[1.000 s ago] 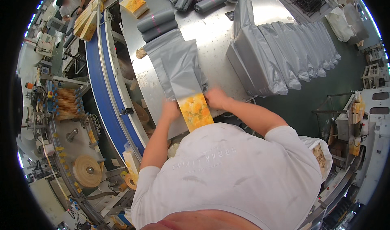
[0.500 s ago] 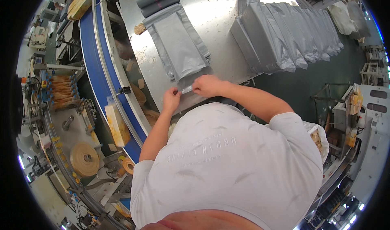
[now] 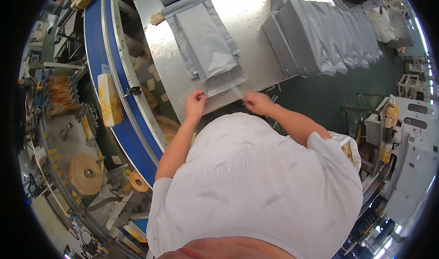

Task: The person repeatedly takes yellow boxes from a conveyor belt, places them into grey poly mailers on a metal table, seals the mailers, and stacks them. The process is continuous and involves handling multiple items in a repetitive assembly line fashion.

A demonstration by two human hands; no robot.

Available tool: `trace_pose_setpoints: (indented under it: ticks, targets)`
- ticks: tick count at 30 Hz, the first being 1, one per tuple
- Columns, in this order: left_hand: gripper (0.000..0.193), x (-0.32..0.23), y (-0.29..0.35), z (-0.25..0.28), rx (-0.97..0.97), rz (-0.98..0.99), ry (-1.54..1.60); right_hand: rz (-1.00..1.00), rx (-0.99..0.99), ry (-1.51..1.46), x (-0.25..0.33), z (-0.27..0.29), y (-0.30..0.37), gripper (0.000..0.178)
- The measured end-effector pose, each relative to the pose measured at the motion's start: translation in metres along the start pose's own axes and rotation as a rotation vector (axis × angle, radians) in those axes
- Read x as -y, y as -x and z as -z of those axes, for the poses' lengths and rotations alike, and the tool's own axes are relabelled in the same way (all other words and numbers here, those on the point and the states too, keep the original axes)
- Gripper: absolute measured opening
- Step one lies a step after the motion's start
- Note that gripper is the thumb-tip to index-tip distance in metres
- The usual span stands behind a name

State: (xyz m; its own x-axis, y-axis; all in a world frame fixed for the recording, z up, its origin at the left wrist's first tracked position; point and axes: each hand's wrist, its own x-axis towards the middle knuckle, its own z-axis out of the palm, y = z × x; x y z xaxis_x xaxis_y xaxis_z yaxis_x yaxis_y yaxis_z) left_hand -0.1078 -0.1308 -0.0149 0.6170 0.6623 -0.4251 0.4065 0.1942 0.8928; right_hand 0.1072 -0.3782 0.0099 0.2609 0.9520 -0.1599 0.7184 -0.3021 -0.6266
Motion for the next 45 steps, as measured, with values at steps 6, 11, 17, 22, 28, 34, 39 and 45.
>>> trace_pose_setpoints:
  ticks: [6,11,17,22,28,34,39,45]
  targets:
    - [0.046,-0.044,0.008,0.027,-0.12,-0.783,-0.774,-0.359,1.191,0.425,-0.049,0.079,0.09,0.025]
    - [0.033,-0.081,-0.037,0.034,0.203,-1.359,-1.184,0.37,-0.189,0.615,0.022,0.127,-0.057,0.062]
    - [0.017,-0.084,-0.051,0.039,0.303,-1.359,-1.25,0.864,0.061,0.669,-0.022,0.103,-0.132,0.041]
    - [0.009,-0.088,-0.046,0.042,0.269,-1.038,-0.93,0.297,-0.073,-0.197,-0.036,0.087,-0.12,0.018]
    - [0.025,-0.063,-0.097,0.012,-0.162,-0.115,-0.067,-0.401,-0.312,-0.655,-0.033,0.052,-0.173,0.027]
    - [0.022,-0.06,-0.101,-0.025,-0.503,-0.178,-0.003,-0.577,-0.52,-0.445,-0.011,0.04,-0.189,0.058]
    - [0.061,-0.09,-0.075,-0.061,-0.111,-0.214,0.102,-0.277,-0.63,0.097,-0.025,-0.008,-0.194,0.081]
    - [0.064,-0.106,-0.032,-0.054,0.34,-0.551,0.013,-0.426,-0.65,-1.323,0.014,0.094,-0.122,0.067]
